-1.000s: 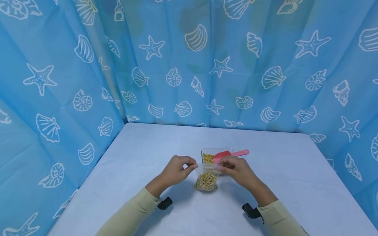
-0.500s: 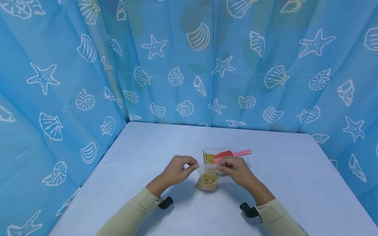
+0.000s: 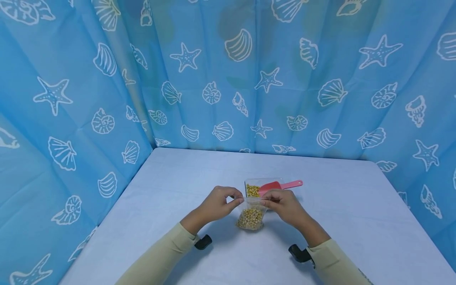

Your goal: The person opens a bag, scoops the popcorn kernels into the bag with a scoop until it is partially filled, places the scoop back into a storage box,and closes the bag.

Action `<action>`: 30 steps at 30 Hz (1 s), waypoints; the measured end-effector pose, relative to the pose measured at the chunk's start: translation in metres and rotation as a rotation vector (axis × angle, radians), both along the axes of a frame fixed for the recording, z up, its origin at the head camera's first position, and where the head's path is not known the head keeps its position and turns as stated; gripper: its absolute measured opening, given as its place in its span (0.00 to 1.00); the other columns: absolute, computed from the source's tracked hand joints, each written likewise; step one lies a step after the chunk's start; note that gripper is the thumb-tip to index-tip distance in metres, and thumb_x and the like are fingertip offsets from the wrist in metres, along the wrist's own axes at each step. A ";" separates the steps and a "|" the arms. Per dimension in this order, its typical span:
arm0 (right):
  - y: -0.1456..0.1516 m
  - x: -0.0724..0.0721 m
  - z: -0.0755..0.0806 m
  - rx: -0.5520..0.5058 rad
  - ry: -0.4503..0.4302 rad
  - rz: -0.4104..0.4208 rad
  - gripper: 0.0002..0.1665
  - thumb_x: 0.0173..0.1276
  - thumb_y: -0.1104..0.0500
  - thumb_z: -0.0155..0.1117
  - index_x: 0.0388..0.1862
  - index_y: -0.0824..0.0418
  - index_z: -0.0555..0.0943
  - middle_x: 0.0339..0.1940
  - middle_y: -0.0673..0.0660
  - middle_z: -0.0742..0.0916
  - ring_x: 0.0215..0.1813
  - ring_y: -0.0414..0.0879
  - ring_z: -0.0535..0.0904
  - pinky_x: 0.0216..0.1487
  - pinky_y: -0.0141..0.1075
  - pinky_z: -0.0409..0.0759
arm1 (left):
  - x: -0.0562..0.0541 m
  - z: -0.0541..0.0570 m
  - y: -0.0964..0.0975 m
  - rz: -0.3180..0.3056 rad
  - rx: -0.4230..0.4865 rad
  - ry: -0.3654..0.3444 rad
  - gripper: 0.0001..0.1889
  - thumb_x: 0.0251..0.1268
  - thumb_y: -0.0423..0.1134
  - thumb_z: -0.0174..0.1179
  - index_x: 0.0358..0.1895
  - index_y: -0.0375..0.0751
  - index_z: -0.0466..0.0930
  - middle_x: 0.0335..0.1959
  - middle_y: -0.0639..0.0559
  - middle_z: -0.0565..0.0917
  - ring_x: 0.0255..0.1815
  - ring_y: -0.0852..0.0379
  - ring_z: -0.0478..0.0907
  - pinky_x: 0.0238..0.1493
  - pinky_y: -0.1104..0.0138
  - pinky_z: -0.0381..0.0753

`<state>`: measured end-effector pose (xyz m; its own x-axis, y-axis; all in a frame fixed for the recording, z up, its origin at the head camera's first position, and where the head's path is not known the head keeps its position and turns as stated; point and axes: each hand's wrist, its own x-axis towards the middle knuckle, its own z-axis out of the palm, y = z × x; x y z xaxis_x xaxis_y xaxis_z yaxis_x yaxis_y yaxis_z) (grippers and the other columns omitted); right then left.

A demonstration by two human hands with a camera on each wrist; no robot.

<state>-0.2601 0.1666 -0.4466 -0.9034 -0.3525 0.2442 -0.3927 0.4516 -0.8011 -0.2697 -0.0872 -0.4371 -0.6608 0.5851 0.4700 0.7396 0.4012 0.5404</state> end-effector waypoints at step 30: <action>-0.012 -0.002 0.010 0.057 0.004 0.017 0.05 0.62 0.58 0.72 0.36 0.56 0.87 0.31 0.46 0.84 0.33 0.47 0.75 0.30 0.36 0.79 | 0.000 -0.002 0.002 0.011 -0.019 0.064 0.05 0.70 0.37 0.60 0.38 0.41 0.83 0.36 0.56 0.85 0.39 0.64 0.79 0.43 0.66 0.80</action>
